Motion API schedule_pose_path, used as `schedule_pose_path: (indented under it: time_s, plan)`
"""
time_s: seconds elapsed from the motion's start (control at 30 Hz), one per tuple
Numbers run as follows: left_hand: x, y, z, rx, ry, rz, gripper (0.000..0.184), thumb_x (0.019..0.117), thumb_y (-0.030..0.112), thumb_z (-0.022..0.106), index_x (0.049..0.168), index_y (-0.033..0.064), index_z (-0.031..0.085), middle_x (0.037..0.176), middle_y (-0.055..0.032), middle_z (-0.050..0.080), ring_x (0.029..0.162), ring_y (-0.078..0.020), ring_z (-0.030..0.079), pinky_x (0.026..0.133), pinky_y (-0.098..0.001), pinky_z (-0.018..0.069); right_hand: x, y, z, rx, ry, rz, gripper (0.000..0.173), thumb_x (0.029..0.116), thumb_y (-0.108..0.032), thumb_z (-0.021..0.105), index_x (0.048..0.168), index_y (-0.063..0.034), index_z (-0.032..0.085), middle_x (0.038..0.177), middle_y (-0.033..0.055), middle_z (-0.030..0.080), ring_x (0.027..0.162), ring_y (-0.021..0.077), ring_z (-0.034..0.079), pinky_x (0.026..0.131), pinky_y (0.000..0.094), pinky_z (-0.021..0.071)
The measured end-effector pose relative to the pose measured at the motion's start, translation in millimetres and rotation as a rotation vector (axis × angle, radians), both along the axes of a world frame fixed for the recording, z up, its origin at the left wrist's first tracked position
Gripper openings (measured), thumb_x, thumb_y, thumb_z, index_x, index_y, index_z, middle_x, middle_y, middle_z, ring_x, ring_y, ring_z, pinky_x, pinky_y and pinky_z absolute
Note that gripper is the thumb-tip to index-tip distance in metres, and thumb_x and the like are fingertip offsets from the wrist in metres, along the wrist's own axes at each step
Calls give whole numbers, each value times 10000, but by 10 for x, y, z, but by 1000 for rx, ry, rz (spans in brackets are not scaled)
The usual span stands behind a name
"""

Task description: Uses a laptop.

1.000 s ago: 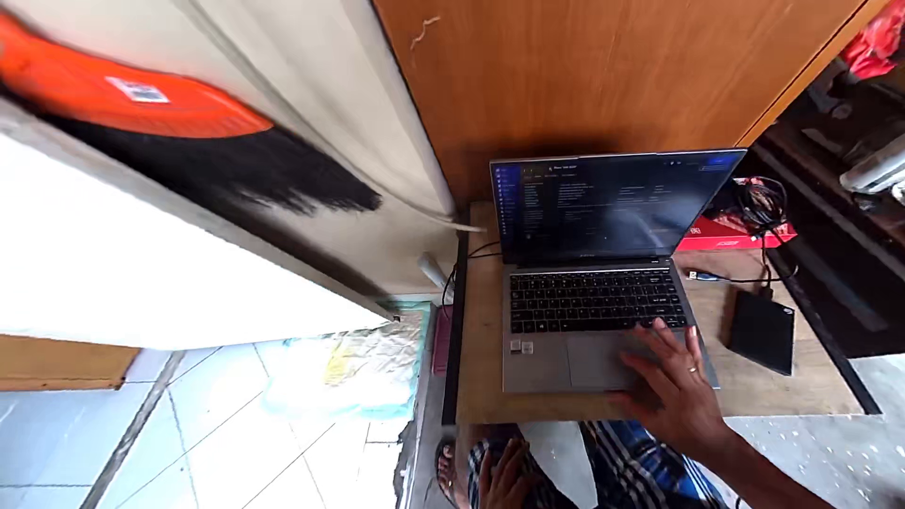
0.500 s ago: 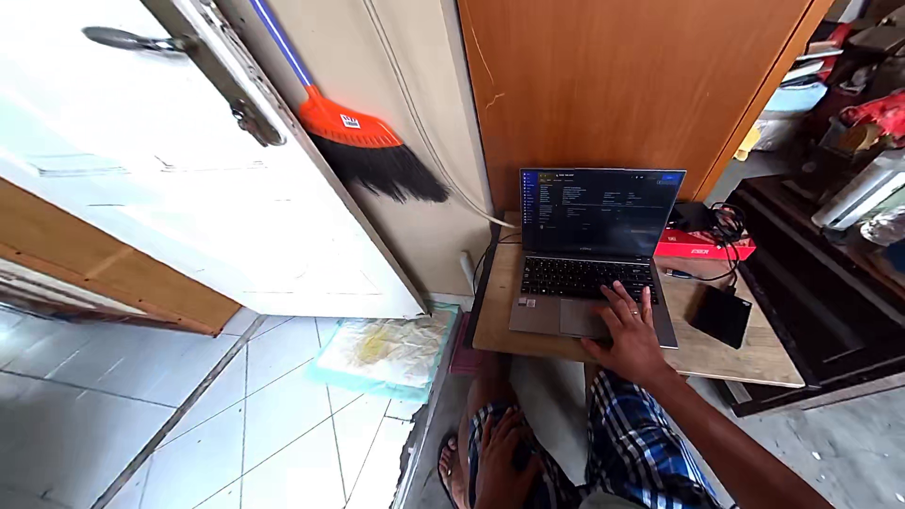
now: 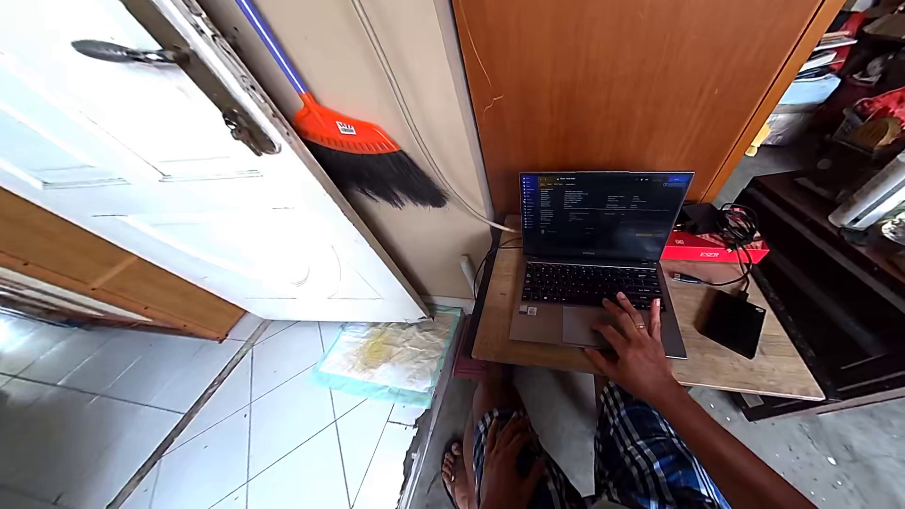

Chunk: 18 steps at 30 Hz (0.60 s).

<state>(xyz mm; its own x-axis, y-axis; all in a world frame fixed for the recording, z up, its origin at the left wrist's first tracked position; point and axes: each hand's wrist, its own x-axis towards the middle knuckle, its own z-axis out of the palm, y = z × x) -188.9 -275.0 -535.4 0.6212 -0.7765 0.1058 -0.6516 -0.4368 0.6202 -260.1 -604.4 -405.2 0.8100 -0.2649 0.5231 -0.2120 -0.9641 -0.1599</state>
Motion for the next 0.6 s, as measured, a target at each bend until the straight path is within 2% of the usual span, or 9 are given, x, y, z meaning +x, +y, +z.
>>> schedule_pose_path:
  time_s: [0.17, 0.3, 0.37, 0.47, 0.6]
  plan:
    - [11, -16, 10, -11, 0, 22, 364, 910, 505, 659, 1143, 246, 766, 1400, 45, 648, 1440, -152, 468, 1270, -549, 178, -6, 0, 6, 14, -32, 0, 462, 915, -598, 617, 1144, -220, 753, 1469, 115, 582, 1499, 361, 373, 1206, 740, 76]
    - [10, 3, 2, -13, 4, 35, 359, 911, 509, 653, 1155, 268, 759, 1415, 77, 634, 1446, -119, 453, 1273, -535, 186, -17, 5, 7, 26, -40, -3, 465, 906, -597, 635, 1158, -223, 749, 1469, 114, 581, 1495, 363, 377, 1205, 744, 72]
    - [11, 2, 13, -18, 12, 40, 357, 912, 503, 654, 1156, 265, 758, 1418, 77, 631, 1444, -117, 457, 1274, -526, 189, -15, 5, 9, 25, -25, -1, 481, 914, -604, 622, 1198, -229, 724, 1476, 111, 572, 1494, 365, 379, 1204, 742, 86]
    - [26, -8, -2, -32, 16, 39, 368, 922, 515, 652, 1160, 255, 759, 1416, 60, 634, 1439, -132, 467, 1273, -535, 195, -13, 4, 20, 45, -12, 13, 467, 937, -592, 608, 1169, -210, 743, 1471, 114, 581, 1495, 365, 378, 1210, 734, 87]
    - [32, -10, -24, -50, 21, 47, 388, 926, 530, 643, 1156, 240, 761, 1416, 47, 636, 1432, -147, 479, 1266, -550, 207, -21, 11, 11, 26, -5, 8, 510, 946, -581, 603, 1293, -216, 684, 1479, 118, 571, 1491, 368, 384, 1200, 746, 110]
